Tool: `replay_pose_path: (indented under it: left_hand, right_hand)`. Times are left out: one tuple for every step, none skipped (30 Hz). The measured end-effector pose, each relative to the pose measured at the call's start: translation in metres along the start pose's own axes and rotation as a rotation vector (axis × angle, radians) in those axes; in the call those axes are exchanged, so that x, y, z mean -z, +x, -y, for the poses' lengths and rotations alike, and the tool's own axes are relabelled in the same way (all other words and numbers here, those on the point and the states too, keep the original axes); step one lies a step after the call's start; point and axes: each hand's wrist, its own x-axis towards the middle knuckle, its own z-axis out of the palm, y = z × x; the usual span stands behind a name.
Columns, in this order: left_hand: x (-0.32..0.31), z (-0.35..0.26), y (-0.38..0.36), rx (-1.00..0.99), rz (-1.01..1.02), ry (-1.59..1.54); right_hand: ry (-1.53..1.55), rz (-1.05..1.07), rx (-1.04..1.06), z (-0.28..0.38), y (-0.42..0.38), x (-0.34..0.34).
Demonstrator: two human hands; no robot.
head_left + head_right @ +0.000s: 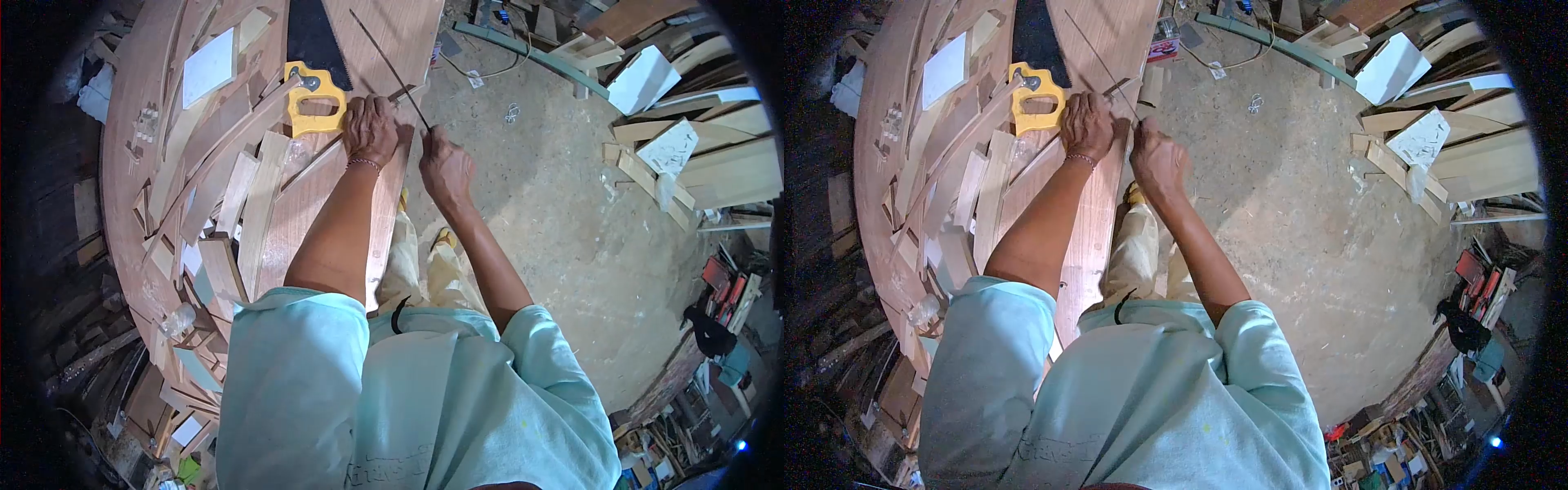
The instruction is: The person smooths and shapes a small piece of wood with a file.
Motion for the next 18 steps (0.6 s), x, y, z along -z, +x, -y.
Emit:
replay_pose_path:
  left_hand:
    - [-0.003, 0.002, -0.001, 0.0, -0.002, 0.001]
    - [-0.008, 0.005, -0.001, -0.017, -0.031, 0.006]
    - [-0.009, 0.006, 0.0, -0.033, -0.058, 0.011]
    - [-0.011, 0.008, 0.0, -0.032, -0.056, 0.013]
    - [-0.013, 0.008, -0.001, -0.034, -0.039, 0.028]
    - [-0.013, 0.008, -0.001, -0.038, -0.025, 0.043]
    - [-0.012, 0.007, -0.001, -0.039, -0.023, 0.042]
    - [-0.012, 0.006, -0.001, -0.043, -0.034, 0.02]
    - [-0.01, 0.006, -0.001, -0.048, -0.045, 0.0]
    - [-0.007, 0.005, 0.0, -0.048, -0.047, 0.001]
    - [-0.005, 0.004, 0.0, -0.042, -0.04, 0.007]
    - [-0.004, 0.003, 0.0, -0.035, -0.034, 0.011]
    - [-0.005, 0.003, 0.0, -0.035, -0.033, 0.011]
    - [-0.008, 0.005, -0.001, -0.032, -0.024, 0.027]
    - [-0.007, 0.005, 0.0, -0.029, -0.015, 0.044]
    - [-0.006, 0.004, -0.001, -0.028, -0.014, 0.044]
    - [-0.005, 0.004, -0.001, -0.025, -0.024, 0.027]
    - [-0.004, 0.003, -0.001, -0.024, -0.035, 0.01]
  right_hand:
    - [-0.036, 0.031, -0.004, 0.002, 0.006, -0.002]
    - [-0.071, 0.063, -0.006, 0.003, 0.012, -0.004]
    - [-0.073, 0.086, 0.003, 0.005, 0.017, -0.004]
    - [-0.072, 0.089, 0.003, 0.006, 0.021, -0.006]
    - [-0.058, 0.098, 0.026, 0.008, 0.023, -0.008]
    - [-0.044, 0.104, 0.049, 0.01, 0.025, -0.009]
    - [-0.045, 0.105, 0.047, 0.011, 0.025, -0.011]
    - [-0.05, 0.111, 0.062, 0.012, 0.027, -0.013]
    - [-0.054, 0.117, 0.077, 0.014, 0.027, -0.014]
    - [-0.053, 0.116, 0.078, 0.016, 0.028, -0.014]
    - [-0.053, 0.121, 0.075, 0.017, 0.028, -0.014]
    - [-0.054, 0.126, 0.072, 0.018, 0.028, -0.013]
    - [-0.054, 0.127, 0.071, 0.017, 0.028, -0.015]
    - [-0.068, 0.127, 0.08, 0.015, 0.029, -0.018]
    - [-0.082, 0.127, 0.09, 0.014, 0.03, -0.02]
    - [-0.082, 0.128, 0.09, 0.014, 0.03, -0.021]
    - [-0.078, 0.124, 0.104, 0.013, 0.03, -0.022]
    - [-0.074, 0.119, 0.118, 0.013, 0.031, -0.022]
